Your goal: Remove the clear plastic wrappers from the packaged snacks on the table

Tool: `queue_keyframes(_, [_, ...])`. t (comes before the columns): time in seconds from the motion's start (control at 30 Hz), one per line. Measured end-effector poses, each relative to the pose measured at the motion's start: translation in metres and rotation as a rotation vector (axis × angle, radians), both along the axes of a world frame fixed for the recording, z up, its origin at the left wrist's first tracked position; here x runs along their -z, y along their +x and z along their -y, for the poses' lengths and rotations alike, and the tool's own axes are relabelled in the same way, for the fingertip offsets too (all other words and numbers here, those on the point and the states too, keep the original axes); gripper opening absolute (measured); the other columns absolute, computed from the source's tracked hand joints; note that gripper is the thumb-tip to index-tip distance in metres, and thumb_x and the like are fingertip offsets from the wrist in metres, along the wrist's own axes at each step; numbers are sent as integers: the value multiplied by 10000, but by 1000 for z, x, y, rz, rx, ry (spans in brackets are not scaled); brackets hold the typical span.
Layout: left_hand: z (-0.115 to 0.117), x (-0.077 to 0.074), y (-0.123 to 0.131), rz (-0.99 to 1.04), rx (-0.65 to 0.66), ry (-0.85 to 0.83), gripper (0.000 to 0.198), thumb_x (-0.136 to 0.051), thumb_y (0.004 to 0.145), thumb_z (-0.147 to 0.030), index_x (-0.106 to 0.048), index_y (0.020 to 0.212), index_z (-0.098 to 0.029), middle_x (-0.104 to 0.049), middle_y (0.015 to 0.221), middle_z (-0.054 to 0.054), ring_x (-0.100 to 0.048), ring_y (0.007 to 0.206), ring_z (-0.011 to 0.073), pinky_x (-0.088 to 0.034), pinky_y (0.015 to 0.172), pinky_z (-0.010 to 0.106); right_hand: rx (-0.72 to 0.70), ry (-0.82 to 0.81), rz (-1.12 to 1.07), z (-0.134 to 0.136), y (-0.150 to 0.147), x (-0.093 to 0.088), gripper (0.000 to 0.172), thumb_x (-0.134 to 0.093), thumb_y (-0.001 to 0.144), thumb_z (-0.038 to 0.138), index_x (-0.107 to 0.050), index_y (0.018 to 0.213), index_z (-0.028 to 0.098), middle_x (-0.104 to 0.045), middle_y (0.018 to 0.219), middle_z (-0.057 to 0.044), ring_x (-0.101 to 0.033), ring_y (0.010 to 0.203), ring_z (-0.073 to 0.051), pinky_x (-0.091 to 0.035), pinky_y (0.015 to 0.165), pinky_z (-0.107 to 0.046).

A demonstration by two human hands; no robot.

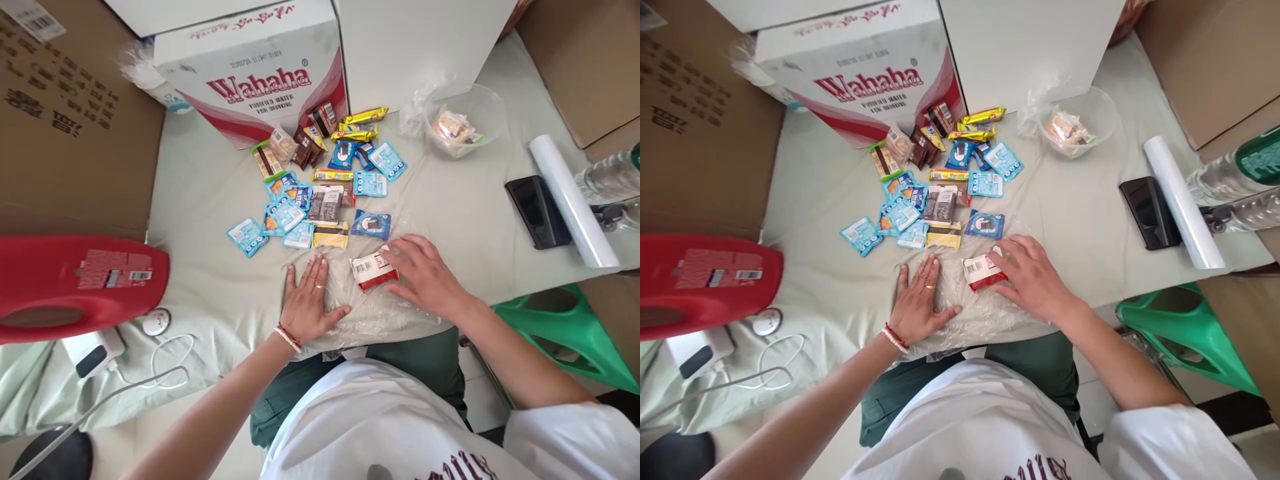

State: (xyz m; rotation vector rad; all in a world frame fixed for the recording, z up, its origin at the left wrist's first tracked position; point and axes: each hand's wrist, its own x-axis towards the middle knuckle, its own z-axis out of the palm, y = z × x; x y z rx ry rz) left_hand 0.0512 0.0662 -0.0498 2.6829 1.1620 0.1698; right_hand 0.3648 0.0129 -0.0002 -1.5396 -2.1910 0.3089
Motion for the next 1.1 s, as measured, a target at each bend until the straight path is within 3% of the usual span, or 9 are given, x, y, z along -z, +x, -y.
queue_keyframes(0.13, [0,-1,0,-19,-1,-16,1129,-459,919,-794,-17,1689,-97,-230,1727,257,-268,1599,402,16,1287,630,-156,-81,137,-34,-10,0,325,-715,949,297,-711,1264,220,-677,1278,-138,-418,1449,-363,-243,1243,-662])
queue_keyframes(0.3, [0,-2,2,-19,-14,-26,968,-420,998,-662,-39,1689,-100,-225,1732,243,-241,1616,364,-7,1293,634,-175,-52,64,-39,-19,-2,299,-676,974,276,-702,1271,250,-671,1239,-120,-449,1426,-336,-254,1238,-633])
queue_keyframes(0.5, [3,0,-3,112,-135,16,562,-435,1047,-398,-440,1586,-241,-284,1736,144,-244,1624,306,-176,1303,603,-146,-114,-44,-17,-14,2,408,-627,1013,377,-620,1403,259,-561,1479,-167,-443,1444,-362,-328,1204,-663])
queue_keyframes(0.6, [11,-4,-13,199,-182,101,484,-499,983,-263,-594,1457,-297,-443,1666,102,-271,1616,307,-120,1317,625,-197,-118,-181,10,15,-2,563,-654,996,463,-524,1518,296,-508,1541,-156,-473,1433,-327,-436,1177,-569])
queue_keyframes(0.7, [23,-14,-22,243,126,4,567,-490,895,-167,-602,1429,-317,-593,1550,70,-395,1562,270,-74,1329,625,-257,-164,-158,39,44,5,668,-748,923,502,-532,1523,305,-519,1545,-148,-450,1464,-346,-448,1178,-589])
queue_keyframes(0.77, [31,-20,-24,229,341,-123,609,-532,857,-222,-564,1463,-267,-556,1580,108,-383,1567,297,-79,1323,647,-226,-169,-113,52,55,15,503,-727,948,438,-635,1421,293,-552,1524,-145,-451,1469,-350,-451,1169,-614])
queue_keyframes(0.83, [38,-22,-22,198,393,-191,598,-597,865,-331,-566,1453,-228,-498,1619,150,-332,1586,353,-58,1305,693,-197,-153,-112,54,59,21,258,-650,1001,344,-745,1232,281,-637,1428,-130,-508,1423,-326,-494,1127,-592])
queue_keyframes(0.97, [43,-17,-13,292,198,-183,232,-539,1005,-357,-708,1129,-256,-713,1385,95,-511,1475,290,-156,1311,621,-244,-201,-167,32,60,8,252,-530,1054,307,-778,1071,261,-766,1095,-99,-681,1145,-253,-586,965,-461])
queue_keyframes(1.1, [32,-13,1,458,-205,-162,311,-409,1059,-311,-690,945,-243,-776,1016,69,-673,1174,232,-470,1108,471,-237,-358,-130,-13,63,-21,329,-475,1066,384,-762,1076,223,-773,1000,-89,-714,931,-217,-585,846,-370])
